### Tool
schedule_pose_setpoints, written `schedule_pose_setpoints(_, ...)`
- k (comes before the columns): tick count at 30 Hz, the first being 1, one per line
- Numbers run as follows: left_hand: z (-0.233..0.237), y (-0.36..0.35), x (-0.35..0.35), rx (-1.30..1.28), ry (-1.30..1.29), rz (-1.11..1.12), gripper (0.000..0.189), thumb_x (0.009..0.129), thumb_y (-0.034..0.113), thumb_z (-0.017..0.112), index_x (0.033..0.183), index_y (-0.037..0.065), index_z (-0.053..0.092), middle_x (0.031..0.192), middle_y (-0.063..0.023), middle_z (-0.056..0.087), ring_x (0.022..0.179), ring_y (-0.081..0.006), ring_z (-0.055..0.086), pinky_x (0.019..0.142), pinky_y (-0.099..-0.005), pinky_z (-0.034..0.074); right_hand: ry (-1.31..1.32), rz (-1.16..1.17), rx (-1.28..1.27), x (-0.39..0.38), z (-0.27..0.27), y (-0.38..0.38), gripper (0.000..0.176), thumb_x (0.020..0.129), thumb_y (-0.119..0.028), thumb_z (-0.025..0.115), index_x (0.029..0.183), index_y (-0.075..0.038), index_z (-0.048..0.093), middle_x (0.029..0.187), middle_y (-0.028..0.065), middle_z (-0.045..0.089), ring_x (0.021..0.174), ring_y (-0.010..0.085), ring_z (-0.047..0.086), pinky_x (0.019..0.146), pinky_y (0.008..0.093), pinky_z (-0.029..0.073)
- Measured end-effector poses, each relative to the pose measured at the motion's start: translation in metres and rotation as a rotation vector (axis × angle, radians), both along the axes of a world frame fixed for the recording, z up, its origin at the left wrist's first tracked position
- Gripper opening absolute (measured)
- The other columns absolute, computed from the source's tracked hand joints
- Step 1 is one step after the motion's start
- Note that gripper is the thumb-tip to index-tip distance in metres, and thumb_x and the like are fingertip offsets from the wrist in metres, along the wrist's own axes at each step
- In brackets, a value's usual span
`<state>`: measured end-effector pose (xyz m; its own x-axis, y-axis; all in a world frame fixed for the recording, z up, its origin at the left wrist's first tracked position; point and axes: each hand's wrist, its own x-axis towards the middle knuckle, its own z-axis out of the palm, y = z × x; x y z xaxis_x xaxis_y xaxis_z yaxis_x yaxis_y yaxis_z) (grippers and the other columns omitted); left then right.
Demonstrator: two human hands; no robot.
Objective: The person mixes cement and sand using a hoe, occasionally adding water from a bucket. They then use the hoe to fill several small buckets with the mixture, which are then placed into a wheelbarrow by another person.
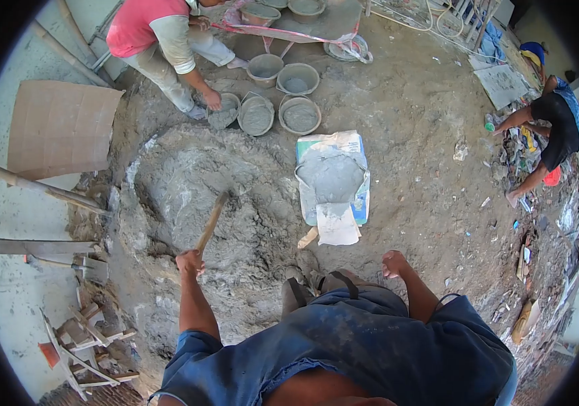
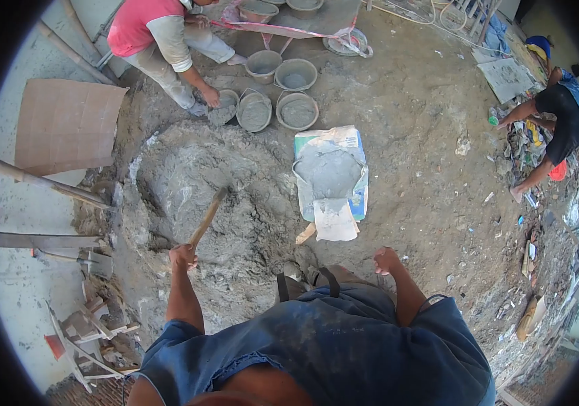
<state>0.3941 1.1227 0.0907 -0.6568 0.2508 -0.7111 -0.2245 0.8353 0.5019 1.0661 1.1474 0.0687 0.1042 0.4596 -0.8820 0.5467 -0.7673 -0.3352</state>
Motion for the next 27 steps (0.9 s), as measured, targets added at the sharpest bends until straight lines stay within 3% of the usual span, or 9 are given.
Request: schedule_pose_setpoints(27,0.007,0.0,0.002,0.016,0.011,0.017,0.031,0.08,0.015,0.064,0.109,0.006,0.065,0.088,-0.0141,0.067,0.064,-0.0266,0.066,0.051,-0.0414,0.055,0.007,-0.031,-0.024,-0.02,-0.006,0.008,0.021,0.087,-0.014,0.057,0.107,-0.008,0.056,0.076,0.0083,0.063,0.055,0.0206,0.064,0.049,0.0347,0.051)
